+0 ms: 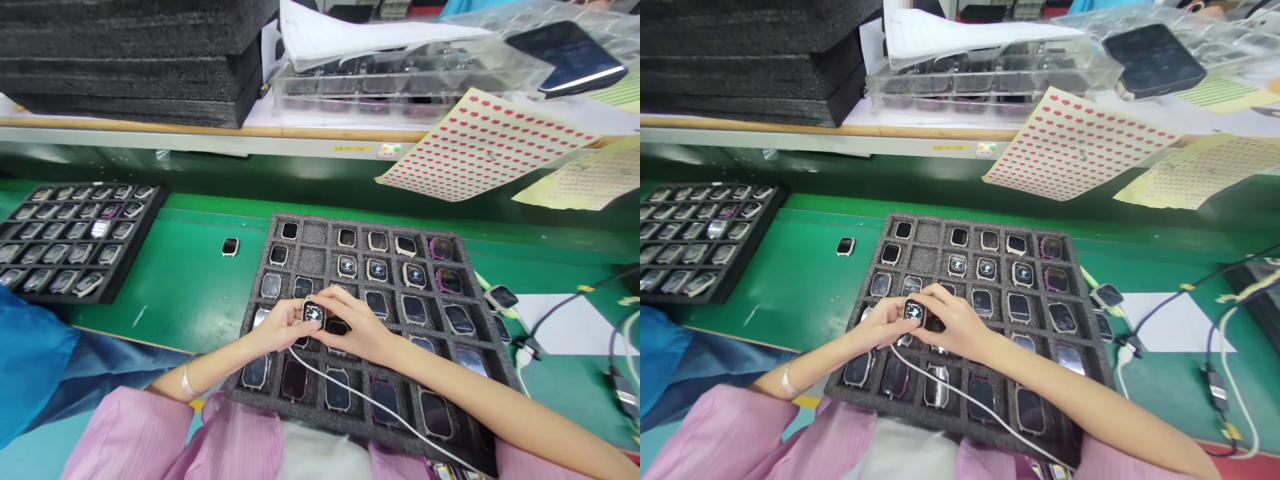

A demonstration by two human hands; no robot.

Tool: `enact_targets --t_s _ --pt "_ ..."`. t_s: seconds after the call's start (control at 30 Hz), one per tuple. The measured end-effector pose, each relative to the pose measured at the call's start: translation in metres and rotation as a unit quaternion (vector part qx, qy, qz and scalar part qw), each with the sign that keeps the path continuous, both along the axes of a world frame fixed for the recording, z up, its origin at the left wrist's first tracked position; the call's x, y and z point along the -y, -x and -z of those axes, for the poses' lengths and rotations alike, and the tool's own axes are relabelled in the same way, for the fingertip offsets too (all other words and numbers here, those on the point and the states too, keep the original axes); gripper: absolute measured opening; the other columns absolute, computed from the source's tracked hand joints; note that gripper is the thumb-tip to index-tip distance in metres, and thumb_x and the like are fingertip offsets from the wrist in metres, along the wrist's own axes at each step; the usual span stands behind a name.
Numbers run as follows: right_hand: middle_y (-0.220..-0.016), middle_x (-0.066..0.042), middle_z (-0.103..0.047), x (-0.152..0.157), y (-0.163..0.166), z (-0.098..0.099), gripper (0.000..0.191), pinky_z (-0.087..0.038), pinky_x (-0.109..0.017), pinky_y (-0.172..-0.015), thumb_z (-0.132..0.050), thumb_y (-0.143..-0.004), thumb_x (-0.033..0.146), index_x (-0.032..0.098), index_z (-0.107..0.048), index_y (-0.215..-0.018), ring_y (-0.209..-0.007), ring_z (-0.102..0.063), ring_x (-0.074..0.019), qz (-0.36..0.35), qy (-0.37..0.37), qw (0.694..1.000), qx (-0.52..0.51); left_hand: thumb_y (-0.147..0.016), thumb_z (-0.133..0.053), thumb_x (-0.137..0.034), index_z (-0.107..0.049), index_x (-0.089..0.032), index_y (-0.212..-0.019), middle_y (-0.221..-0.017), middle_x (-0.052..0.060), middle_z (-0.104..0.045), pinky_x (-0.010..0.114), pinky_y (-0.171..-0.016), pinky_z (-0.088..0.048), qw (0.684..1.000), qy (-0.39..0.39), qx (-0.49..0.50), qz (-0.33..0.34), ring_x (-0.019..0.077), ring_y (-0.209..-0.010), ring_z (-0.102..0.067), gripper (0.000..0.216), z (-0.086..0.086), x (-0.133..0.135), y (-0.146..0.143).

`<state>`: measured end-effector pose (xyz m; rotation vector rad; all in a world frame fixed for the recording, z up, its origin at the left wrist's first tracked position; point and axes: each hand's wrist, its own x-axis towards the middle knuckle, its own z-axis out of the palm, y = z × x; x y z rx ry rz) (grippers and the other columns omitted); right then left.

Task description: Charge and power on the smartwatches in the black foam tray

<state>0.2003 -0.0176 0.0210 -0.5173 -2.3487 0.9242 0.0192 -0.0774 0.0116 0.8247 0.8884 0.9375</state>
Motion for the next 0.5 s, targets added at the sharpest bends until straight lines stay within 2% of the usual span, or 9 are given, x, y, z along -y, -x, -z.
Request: enact_targets --t_s 0.07,0.13,0.2,0.3,0.33,0.4,0.5 --pt "-0.101 -0.008 -0.055 -0.0005 0.001 -0.002 0.047 -0.054 -0.032 -0.069 -0.069 -0.081 0.025 0.019 -0.053 -0.125 -0.084 -0.058 -0.018 -0.007 0.05 0.998 -0.023 -0.071 -0.074 -0.038 -0.062 -0.011 -0.09 -0.051 -0.007 -0.049 0.016 -0.033 -0.021 0.999 0.033 -0.001 0.021 0.0011 -0.032 -0.029 0.035 -0.0043 -0.0006 0.0027" --pt "-0.098 -0.006 -0.054 -0.0006 0.0024 -0.0042 0.047 -0.053 -0.029 -0.064 -0.073 -0.078 0.025 0.021 -0.055 -0.122 -0.076 -0.057 -0.0152 -0.007 0.112 0.993 -0.04 -0.074 -0.072 -0.038 -0.06 -0.012 -0.085 -0.044 -0.009 -0.046 0.016 -0.028 -0.013 0.997 0.057 0.012 0.046 0.0006 -0.027 -0.021 0.031 -0.0067 -0.0016 0.0057" --pt "-0.096 -0.004 -0.053 -0.0005 0.0038 -0.0058 0.047 -0.053 -0.027 -0.061 -0.075 -0.076 0.025 0.022 -0.058 -0.119 -0.07 -0.056 -0.0129 0.001 0.166 0.985 -0.048 -0.074 -0.071 -0.037 -0.058 -0.013 -0.079 -0.04 -0.009 -0.044 0.016 -0.027 -0.011 0.996 0.066 0.035 0.057 0.0008 -0.025 -0.019 0.028 -0.0073 -0.0026 0.0076" --pt "-0.099 -0.005 -0.053 -0.0008 0.0047 -0.0068 0.045 -0.053 -0.026 -0.06 -0.075 -0.076 0.026 0.022 -0.058 -0.118 -0.074 -0.058 -0.0136 0.005 0.21 0.976 -0.056 -0.074 -0.071 -0.036 -0.059 -0.012 -0.079 -0.039 -0.01 -0.04 0.016 -0.027 -0.011 0.996 0.061 0.044 0.051 0.0005 -0.026 -0.017 0.027 -0.0064 -0.0027 0.0068" --pt "-0.1 -0.005 -0.053 -0.0012 0.0047 -0.0068 0.045 -0.054 -0.027 -0.061 -0.075 -0.076 0.027 0.022 -0.058 -0.118 -0.076 -0.058 -0.0143 0.001 0.21 0.976 -0.055 -0.074 -0.071 -0.036 -0.06 -0.012 -0.081 -0.041 -0.01 -0.042 0.016 -0.028 -0.012 0.997 0.051 0.038 0.038 0.0004 -0.027 -0.019 0.027 -0.0059 -0.0023 0.0058" --pt "-0.102 -0.006 -0.054 -0.0023 0.0041 -0.0067 0.045 -0.054 -0.028 -0.064 -0.075 -0.077 0.027 0.022 -0.058 -0.118 -0.081 -0.058 -0.0161 -0.012 0.189 0.981 -0.047 -0.072 -0.074 -0.034 -0.062 -0.011 -0.085 -0.053 -0.005 -0.053 0.015 -0.035 -0.025 1.0 0.017 0.018 0.004 0.0018 -0.035 -0.033 0.029 -0.0048 -0.001 0.0036" --pt "-0.105 -0.007 -0.056 -0.0036 0.0032 -0.0051 0.046 -0.054 -0.033 -0.074 -0.072 -0.08 0.026 0.023 -0.055 -0.123 -0.09 -0.058 -0.0185 -0.029 0.134 0.99 -0.037 -0.07 -0.075 -0.034 -0.066 -0.01 -0.089 -0.077 0.003 -0.064 0.02 -0.057 -0.041 0.999 -0.037 -0.019 -0.023 0.01 -0.062 -0.054 0.032 -0.0026 0.0009 0.0025"
